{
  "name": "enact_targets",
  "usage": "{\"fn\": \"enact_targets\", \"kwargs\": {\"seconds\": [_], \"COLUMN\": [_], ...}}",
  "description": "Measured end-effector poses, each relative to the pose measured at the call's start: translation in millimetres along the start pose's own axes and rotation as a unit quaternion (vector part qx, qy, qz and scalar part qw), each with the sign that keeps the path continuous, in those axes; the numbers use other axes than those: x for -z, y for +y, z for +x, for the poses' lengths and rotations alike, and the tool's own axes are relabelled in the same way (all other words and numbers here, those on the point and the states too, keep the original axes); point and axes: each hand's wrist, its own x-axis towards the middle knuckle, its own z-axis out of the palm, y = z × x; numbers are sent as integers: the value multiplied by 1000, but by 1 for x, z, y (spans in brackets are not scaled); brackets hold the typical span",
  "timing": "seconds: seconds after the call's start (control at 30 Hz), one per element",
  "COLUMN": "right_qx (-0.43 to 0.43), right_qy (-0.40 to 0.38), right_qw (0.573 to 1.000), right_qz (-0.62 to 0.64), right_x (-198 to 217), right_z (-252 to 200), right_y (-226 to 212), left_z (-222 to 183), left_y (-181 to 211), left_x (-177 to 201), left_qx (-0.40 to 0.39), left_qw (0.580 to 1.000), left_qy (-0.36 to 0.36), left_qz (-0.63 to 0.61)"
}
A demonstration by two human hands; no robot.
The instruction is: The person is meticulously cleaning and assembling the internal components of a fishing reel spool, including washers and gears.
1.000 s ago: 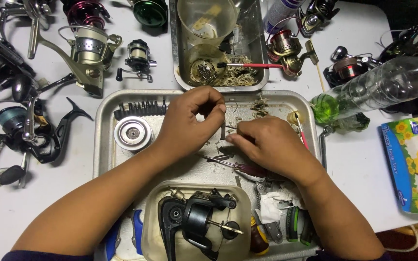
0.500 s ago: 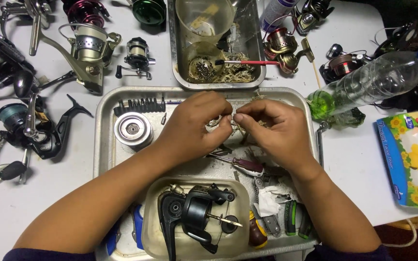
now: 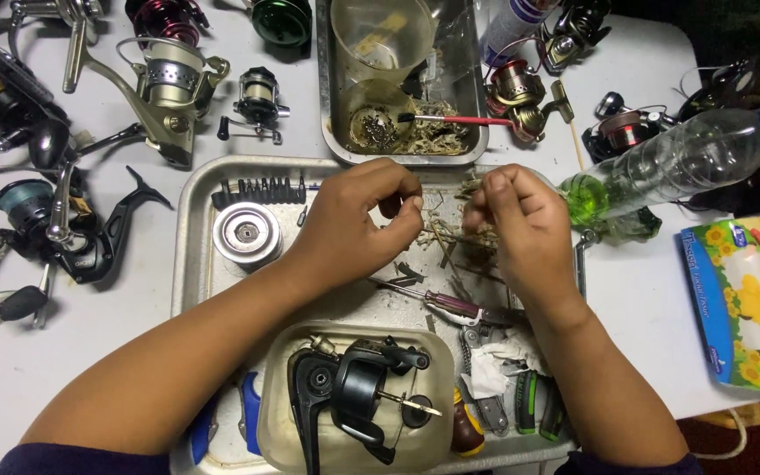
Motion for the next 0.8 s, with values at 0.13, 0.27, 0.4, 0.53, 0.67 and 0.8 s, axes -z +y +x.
{"fn": "enact_targets", "kwargs": {"seconds": [0.13, 0.27, 0.4, 0.53, 0.67, 0.8], "right_qx": [12, -11, 0, 129, 209, 280], "right_qy": [-35, -72, -54, -72, -41, -40], "right_qw": [999, 997, 998, 983, 949, 925], "right_qz": [-8, 7, 15, -108, -233, -255], "right_x": [-4, -8, -12, -15, -12, -13], "right_z": [2, 0, -4, 0, -3, -3], "right_y": [-7, -9, -9, -19, -21, -18], "left_z": [0, 2, 3, 4, 6, 6], "left_y": [1, 5, 11, 20, 31, 22], "left_x": [0, 2, 1, 3, 4, 5], "left_qx": [4, 3, 67, 128, 168, 193], "left_qw": [1000, 1000, 997, 986, 969, 947], "left_qy": [-6, -20, -19, -26, -50, -83], "left_qz": [-16, -7, -36, -106, -173, -243]}}
